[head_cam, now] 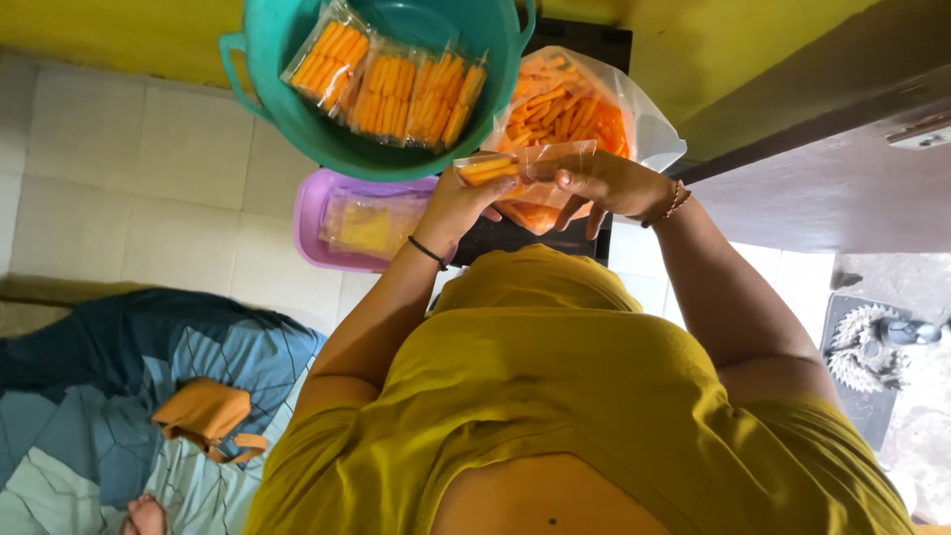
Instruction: Packing orange snack sticks into small individual plastic bags from a larger container.
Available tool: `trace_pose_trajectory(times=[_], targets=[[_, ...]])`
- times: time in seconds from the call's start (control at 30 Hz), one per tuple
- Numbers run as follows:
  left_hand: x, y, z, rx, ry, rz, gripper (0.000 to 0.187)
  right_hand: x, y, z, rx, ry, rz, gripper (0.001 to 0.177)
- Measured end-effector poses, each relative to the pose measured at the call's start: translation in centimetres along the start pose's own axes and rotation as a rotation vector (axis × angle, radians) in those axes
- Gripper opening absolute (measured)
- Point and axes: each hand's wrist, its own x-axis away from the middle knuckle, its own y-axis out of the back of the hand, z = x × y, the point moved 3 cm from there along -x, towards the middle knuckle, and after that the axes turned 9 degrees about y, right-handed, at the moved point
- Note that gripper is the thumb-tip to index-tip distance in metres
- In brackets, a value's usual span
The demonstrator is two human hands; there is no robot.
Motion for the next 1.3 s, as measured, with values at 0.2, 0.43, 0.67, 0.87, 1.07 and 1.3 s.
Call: trace_pose_trajectory(times=[0.2, 0.43, 0.67, 0.87, 1.07, 1.3], targets=[[-0.6, 0.7, 1.9, -0.025, 0.005, -0.013, 0.046, 0.7, 0.9, 1.6, 0.102, -0.039, 0.162, 0.078], [1.1, 3.8, -0.2, 0.243, 0.194, -0.299, 0.034, 0.3, 9.2, -0.4, 0.442, 0.465, -0.200, 0.033], [2.3, 4.7, 0.4, 0.475, 0.138, -0.242, 0.037, -7.1, 10.3, -7.9, 0.845, 0.190, -0.240, 0.037], [2.2, 4.2, 0.4, 0.330, 0.103, -0.243, 0.042, -13.2, 11.3, -14.8, 1.419, -0.405, -0.022, 0.041], [1.3, 3.1, 0.2, 0.155, 0.000, -0.236, 0.041, -15.0, 11.8, -18.0, 1.486, -0.338, -0.108, 0.054], [1.6, 1.9, -1.1, 0.070, 0.071, -0.283, 0.010, -12.2, 9.9, -13.1, 1.321, -0.281, -0.094, 0.027]])
